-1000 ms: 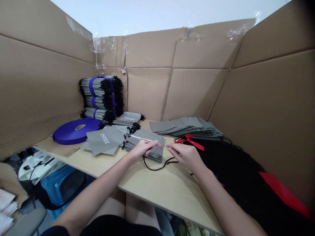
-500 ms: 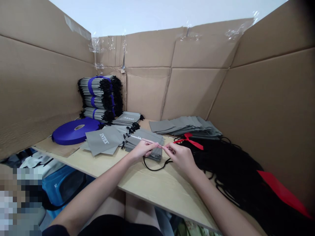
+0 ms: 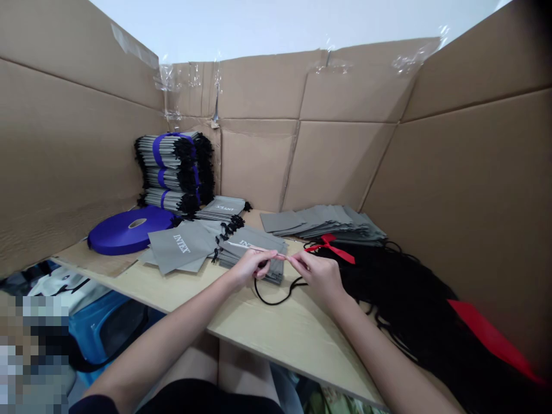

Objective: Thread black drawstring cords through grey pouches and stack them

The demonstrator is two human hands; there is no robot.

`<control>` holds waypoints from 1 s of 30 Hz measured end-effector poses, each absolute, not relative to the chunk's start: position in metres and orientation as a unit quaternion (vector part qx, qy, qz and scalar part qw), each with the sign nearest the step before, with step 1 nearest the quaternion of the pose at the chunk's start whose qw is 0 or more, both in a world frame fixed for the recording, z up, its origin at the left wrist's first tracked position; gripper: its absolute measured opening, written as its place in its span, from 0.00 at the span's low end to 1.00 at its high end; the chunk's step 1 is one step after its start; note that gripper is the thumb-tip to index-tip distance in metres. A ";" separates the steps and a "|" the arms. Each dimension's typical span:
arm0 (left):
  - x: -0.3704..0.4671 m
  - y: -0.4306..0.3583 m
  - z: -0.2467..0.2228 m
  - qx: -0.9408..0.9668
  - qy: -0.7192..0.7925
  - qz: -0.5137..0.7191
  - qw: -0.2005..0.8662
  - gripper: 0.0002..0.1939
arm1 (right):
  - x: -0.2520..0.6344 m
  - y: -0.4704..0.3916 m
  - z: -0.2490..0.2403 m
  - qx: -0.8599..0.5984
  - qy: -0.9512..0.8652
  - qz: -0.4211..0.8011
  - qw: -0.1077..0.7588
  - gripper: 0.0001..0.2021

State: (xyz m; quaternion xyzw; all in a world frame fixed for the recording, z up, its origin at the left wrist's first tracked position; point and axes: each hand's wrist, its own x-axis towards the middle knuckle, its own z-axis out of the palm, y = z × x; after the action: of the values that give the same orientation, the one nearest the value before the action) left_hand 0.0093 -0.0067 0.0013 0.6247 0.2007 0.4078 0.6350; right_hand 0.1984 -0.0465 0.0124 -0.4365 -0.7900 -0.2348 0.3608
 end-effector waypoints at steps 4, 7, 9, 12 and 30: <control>0.004 0.003 0.002 0.608 0.187 0.393 0.664 0.27 | 0.212 -0.045 0.017 -0.395 -0.818 -0.259 0.329 0.12; 0.000 0.010 0.004 0.563 0.200 0.414 0.687 0.29 | 0.228 -0.043 0.023 -0.404 -0.809 -0.279 0.325 0.11; -0.001 0.012 0.006 0.538 0.205 0.432 0.695 0.28 | 0.238 -0.042 0.026 -0.423 -0.805 -0.267 0.320 0.11; -0.002 0.014 0.009 0.511 0.215 0.461 0.693 0.25 | 0.248 -0.040 0.028 -0.439 -0.810 -0.234 0.312 0.11; 0.010 -0.005 0.001 0.628 0.225 0.386 0.637 0.22 | 0.191 -0.034 0.004 -0.452 -0.819 -0.237 0.263 0.16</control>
State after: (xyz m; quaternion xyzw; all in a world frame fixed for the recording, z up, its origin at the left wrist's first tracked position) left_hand 0.0097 -0.0051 0.0013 0.6280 0.2245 0.3863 0.6371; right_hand 0.1911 -0.0342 0.0035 -0.4518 -0.8189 -0.2370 0.2629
